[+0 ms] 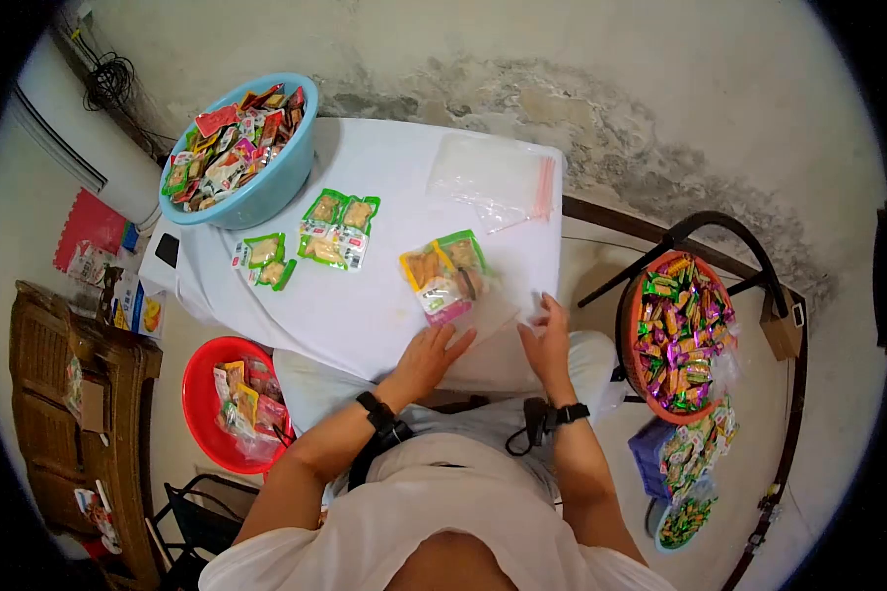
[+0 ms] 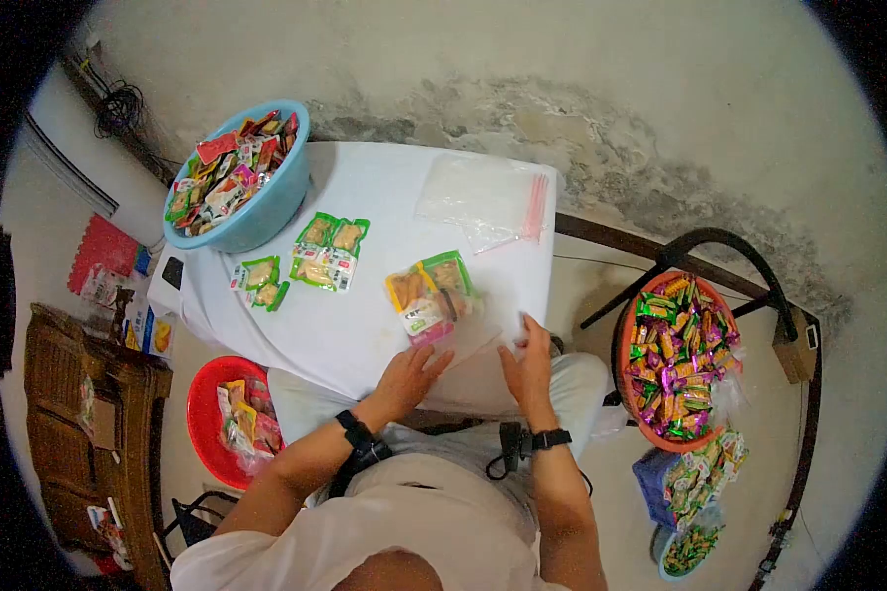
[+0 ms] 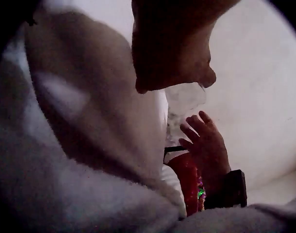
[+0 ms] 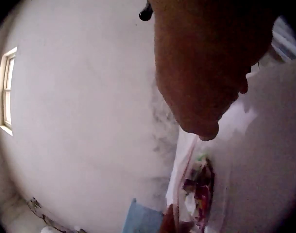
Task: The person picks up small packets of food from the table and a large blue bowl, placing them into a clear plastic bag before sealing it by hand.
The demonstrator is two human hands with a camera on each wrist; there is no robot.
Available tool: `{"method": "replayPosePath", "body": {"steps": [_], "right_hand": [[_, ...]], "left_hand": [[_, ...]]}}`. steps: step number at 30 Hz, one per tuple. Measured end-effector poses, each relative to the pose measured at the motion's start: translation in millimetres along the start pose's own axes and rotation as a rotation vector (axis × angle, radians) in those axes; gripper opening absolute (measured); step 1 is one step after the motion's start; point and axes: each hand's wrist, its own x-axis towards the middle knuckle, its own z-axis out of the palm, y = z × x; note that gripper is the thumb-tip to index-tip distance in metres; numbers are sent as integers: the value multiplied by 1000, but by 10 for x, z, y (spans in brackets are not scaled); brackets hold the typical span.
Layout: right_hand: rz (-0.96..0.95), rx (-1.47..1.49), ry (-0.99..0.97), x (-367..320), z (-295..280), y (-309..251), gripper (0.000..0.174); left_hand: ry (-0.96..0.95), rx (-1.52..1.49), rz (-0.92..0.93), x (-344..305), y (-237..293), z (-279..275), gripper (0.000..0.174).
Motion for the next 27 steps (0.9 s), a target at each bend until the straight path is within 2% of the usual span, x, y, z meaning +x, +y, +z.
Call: {"method": "replayPosePath", "body": {"steps": [1,2,3,5,6,8,10,11,14,16,17,18,20,23,27], "right_hand": [[-136,-9,49,40,22,-2,53],[-119,-9,-26,61,71,-12,44],[-124,-8,-23,87,106,50,44],[-184,99,-208,173,200,156,38],[-140,65,-194,228,209,97,28],[-125,163,-195,356,165,3,25],[-133,249,-200,507,54,-210,23],[-137,248,-194,580,-12,-347,23],[0,544,-423,746,-233,-807,21],[-11,590,-449,788,-298,-946,21],[-13,636,-474,812,-315,-1003,22],[-22,637,-479,806,-324,-1050,22],[-159,214,-370,728,-316,-1084,20],[-157,101,-329,692,-254,-1029,15],[-250,140,-301,700,-358,-1107,10]], "left_hand": [[-12,63,5,-4,-15,48,52],[-9,65,6,2,-31,91,52],[5,33,23,20,-56,124,51],[25,11,36,56,-114,90,49],[18,-89,-20,74,-137,44,45],[14,-188,-74,112,-200,-66,41],[153,-298,-132,191,-285,-357,32],[308,-330,-106,233,-384,-412,26],[366,-390,-201,370,-551,-833,21],[414,-537,-364,433,-622,-1073,18],[423,-529,-363,438,-649,-1123,18],[413,-591,-375,434,-673,-1162,18],[401,-650,-393,379,-697,-1175,18],[309,-676,-475,289,-697,-1110,19],[347,-678,-410,245,-700,-1144,14]]}}
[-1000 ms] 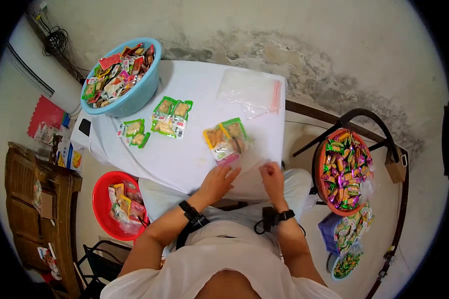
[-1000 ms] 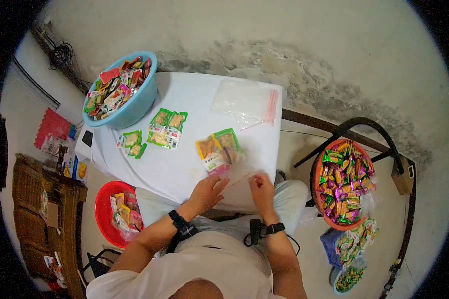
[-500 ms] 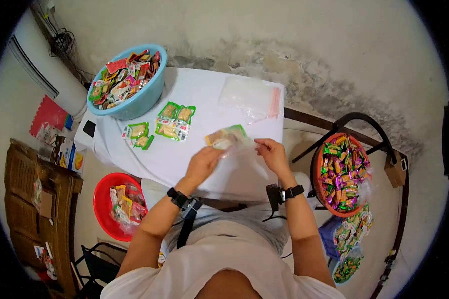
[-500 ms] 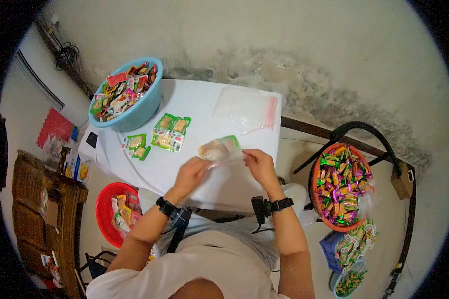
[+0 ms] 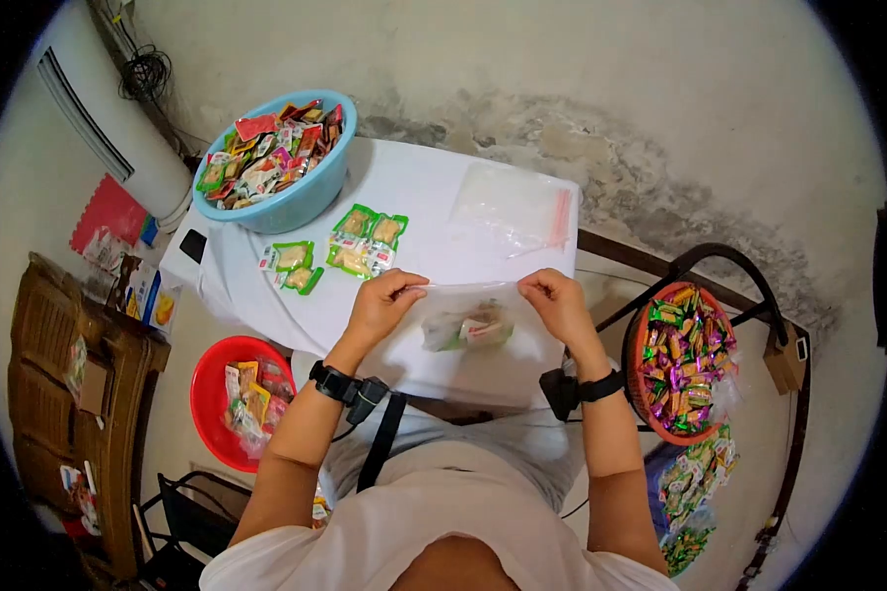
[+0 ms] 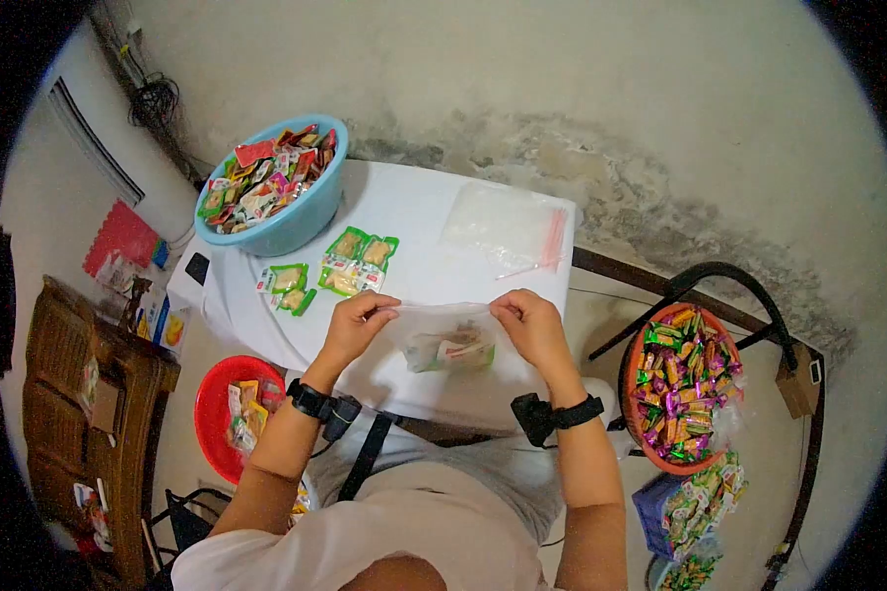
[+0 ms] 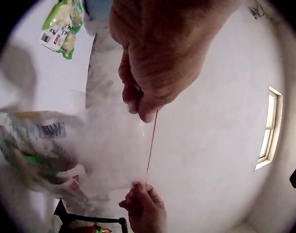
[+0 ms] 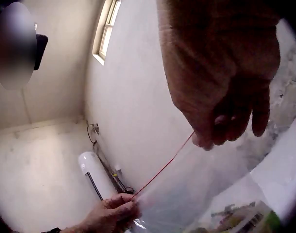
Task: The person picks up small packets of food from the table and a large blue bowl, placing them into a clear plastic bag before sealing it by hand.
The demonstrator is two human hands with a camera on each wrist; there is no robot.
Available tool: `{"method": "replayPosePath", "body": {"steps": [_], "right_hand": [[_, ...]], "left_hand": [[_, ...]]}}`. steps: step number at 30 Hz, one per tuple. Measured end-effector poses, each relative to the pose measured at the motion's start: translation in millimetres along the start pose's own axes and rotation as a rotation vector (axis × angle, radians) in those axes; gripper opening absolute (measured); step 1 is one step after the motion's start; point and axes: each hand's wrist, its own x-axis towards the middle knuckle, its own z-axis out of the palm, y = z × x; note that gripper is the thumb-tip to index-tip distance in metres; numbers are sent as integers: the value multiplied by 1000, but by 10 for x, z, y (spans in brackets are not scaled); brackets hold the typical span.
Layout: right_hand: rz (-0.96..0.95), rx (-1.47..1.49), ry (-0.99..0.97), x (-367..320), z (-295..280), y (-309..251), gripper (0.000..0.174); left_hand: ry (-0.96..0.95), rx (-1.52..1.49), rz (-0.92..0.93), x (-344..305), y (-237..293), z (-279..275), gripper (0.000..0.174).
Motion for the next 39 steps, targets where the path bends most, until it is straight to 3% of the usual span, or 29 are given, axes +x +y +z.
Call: {"method": "replayPosePath", "body": {"steps": [2,9,11,14,17,20,23,25,29,39], "right_hand": [[-83,-60,-17,33,-60,-30,10],[-61,-134,-85,21,-123,-112,14],[-390,-263,126,16,-26,-236,20],[-546,-304,102,52,228,-453,25],[-542,-411,26,100,490,-514,17],[-484,-297,-76,199,562,-432,11],[-489,-253,-88,218,516,-460,8],[-499,-240,-77,207,504,-467,7],[-462,-219,-115,210,508,-448,8],[-457,-209,-121,149,457,-532,14]], "left_hand": [[-2,8,23,4,32,-41,13],[2,-108,-40,-43,18,33,8],[36,-176,-81,-59,-4,78,8],[65,-177,-42,-70,-35,127,9],[92,-95,21,-83,-22,123,7],[86,-47,16,-108,67,84,8],[227,-19,72,-115,223,42,13],[233,277,402,-96,228,-1,21],[128,361,420,-65,354,0,25],[-56,273,142,-43,360,-129,12]]}}
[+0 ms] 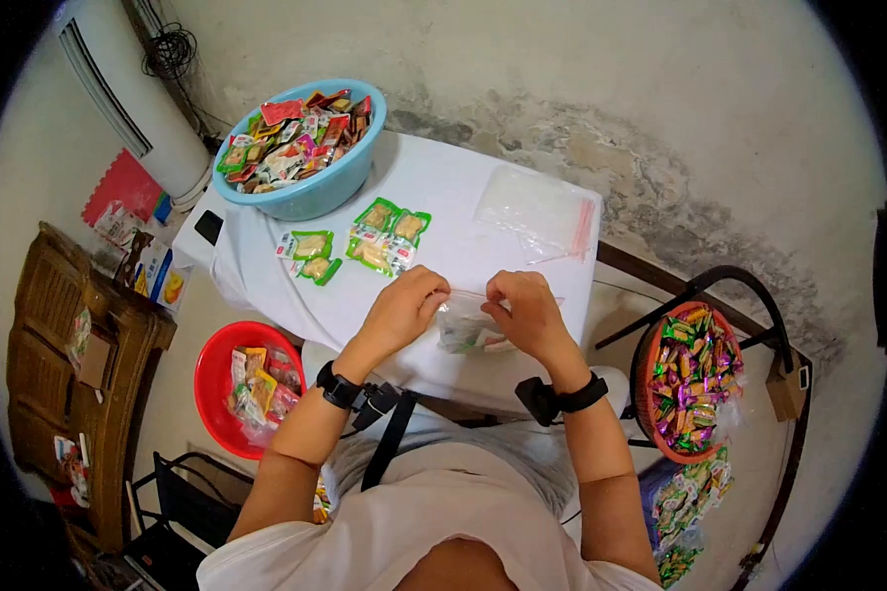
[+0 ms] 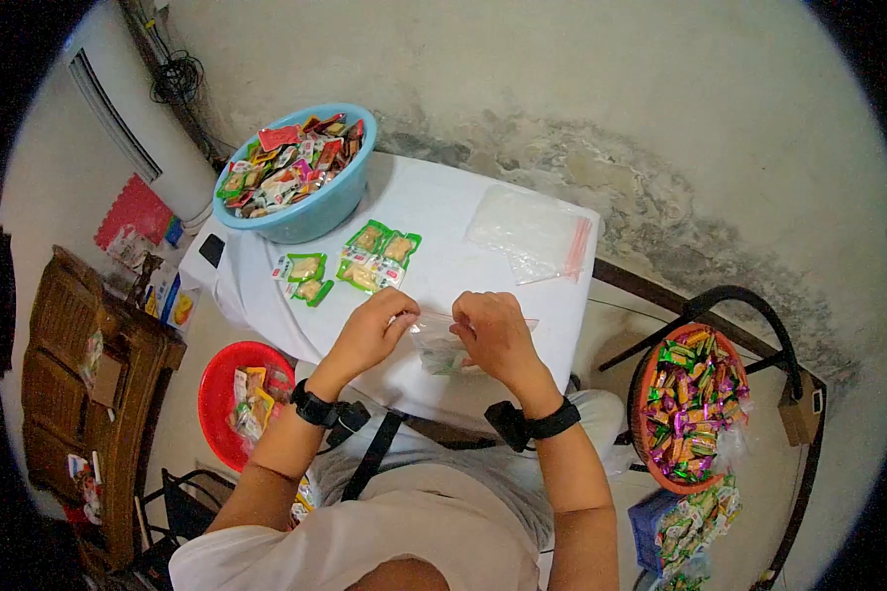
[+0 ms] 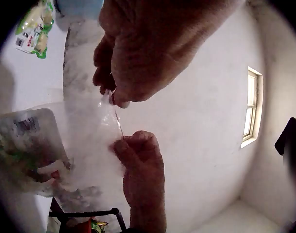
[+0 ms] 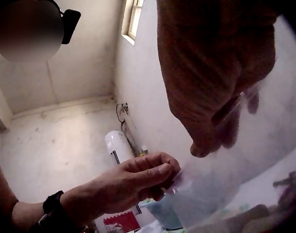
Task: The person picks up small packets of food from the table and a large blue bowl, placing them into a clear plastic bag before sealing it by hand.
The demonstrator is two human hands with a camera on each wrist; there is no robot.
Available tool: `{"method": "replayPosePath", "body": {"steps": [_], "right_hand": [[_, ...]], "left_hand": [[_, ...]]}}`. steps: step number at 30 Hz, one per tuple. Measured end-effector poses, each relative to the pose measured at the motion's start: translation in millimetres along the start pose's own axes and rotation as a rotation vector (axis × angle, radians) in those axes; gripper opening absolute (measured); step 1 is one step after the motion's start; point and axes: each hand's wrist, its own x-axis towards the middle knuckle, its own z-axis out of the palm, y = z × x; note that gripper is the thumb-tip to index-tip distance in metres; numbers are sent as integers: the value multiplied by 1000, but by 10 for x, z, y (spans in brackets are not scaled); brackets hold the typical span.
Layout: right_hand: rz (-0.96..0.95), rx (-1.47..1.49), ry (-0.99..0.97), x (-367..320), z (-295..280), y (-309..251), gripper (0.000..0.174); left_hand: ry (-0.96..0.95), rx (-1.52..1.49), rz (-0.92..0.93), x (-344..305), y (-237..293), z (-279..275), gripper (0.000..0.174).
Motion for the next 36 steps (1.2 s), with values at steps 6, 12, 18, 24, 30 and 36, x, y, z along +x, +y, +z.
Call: {"method": "replayPosePath", "body": {"steps": [6,12,18,24,30,36], "right_hand": [[-80,-55,-22,-31,7,44,18],[12,-149,-88,-68,-84,63,18],[-76,-148,-108,-92,-113,99,15],[-140,-7,-35,-40,-39,135,6],[-85,97,-28,-32,-33,85,7],[-76,122,-41,-23,-67,77,8]], "left_hand": [[-15,-89,-80,-3,40,-30,6],[35,-106,7,-77,-16,9,8],[98,-183,31,-126,-96,50,9],[13,-188,96,-59,-11,-15,12],[-135,-103,102,45,76,-20,17],[-230,-114,-36,51,-47,19,19]]}}
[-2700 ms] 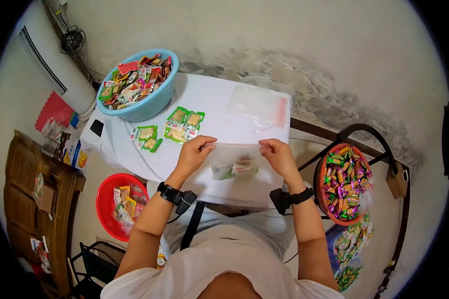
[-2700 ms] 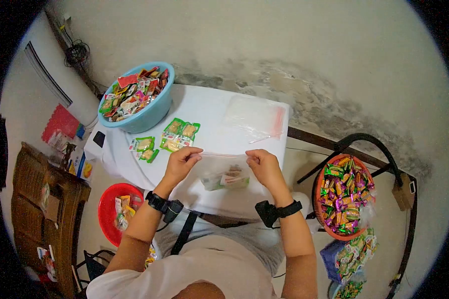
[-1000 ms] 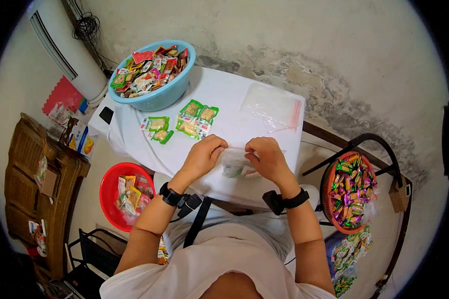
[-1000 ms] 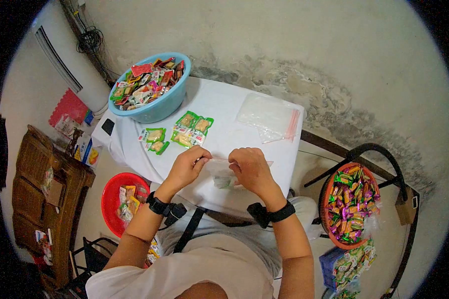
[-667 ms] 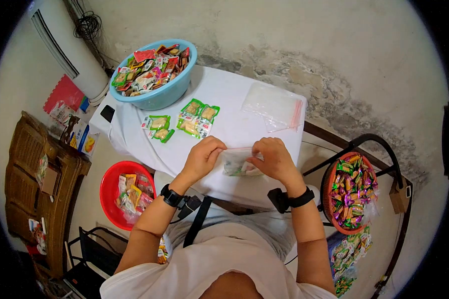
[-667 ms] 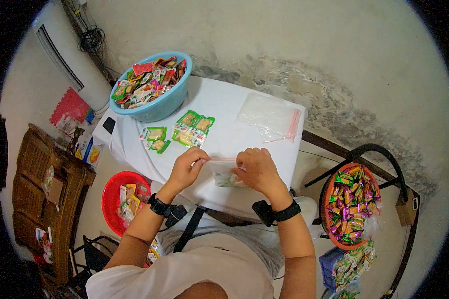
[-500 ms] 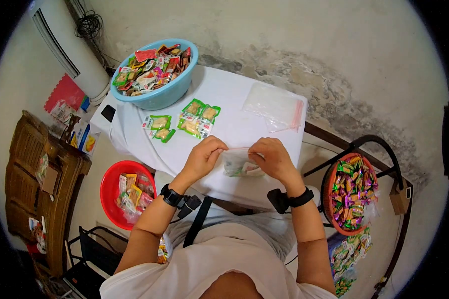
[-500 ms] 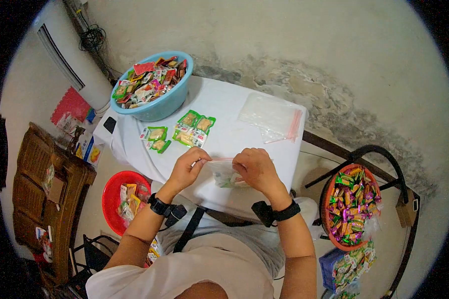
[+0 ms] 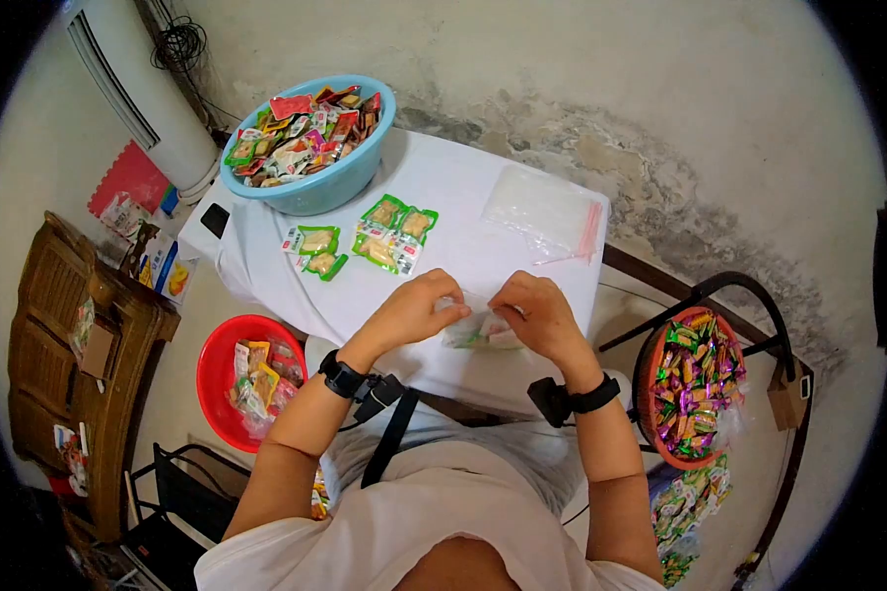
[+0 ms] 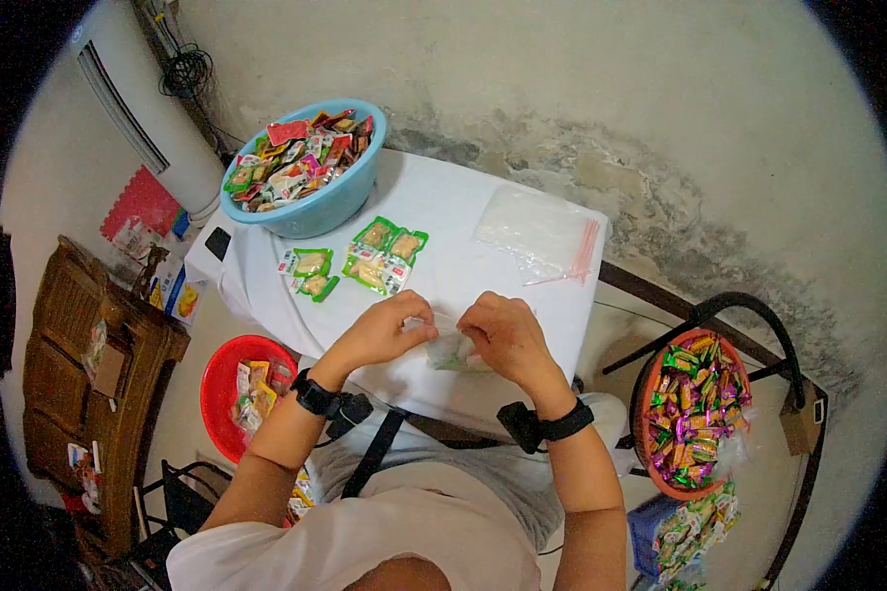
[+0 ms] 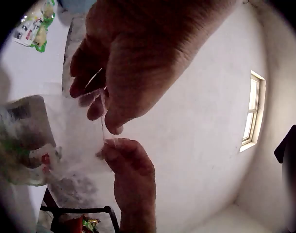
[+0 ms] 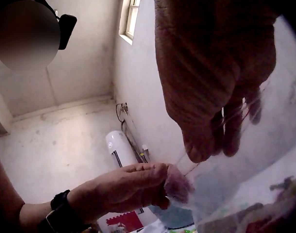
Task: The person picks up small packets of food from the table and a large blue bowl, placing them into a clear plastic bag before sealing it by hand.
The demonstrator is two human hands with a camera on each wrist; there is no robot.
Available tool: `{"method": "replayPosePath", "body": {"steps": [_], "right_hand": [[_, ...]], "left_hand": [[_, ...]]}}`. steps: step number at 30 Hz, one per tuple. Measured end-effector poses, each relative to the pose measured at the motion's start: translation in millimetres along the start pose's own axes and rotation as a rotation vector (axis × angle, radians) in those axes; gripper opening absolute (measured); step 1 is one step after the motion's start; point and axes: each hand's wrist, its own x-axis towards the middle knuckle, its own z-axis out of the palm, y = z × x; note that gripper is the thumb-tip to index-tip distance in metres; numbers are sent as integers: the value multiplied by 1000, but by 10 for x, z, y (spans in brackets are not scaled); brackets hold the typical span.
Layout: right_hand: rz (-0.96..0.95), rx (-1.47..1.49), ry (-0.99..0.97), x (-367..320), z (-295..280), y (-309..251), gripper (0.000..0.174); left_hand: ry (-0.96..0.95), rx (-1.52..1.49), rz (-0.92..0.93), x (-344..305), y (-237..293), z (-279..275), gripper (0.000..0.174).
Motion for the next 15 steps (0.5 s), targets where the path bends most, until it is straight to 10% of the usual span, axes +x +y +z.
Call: {"method": "replayPosePath", "body": {"steps": [15], "right_hand": [[-41,-71,3,-39,-87,-62,13]], "left_hand": [[166,-146,-67,-101,29,35,10]]}}
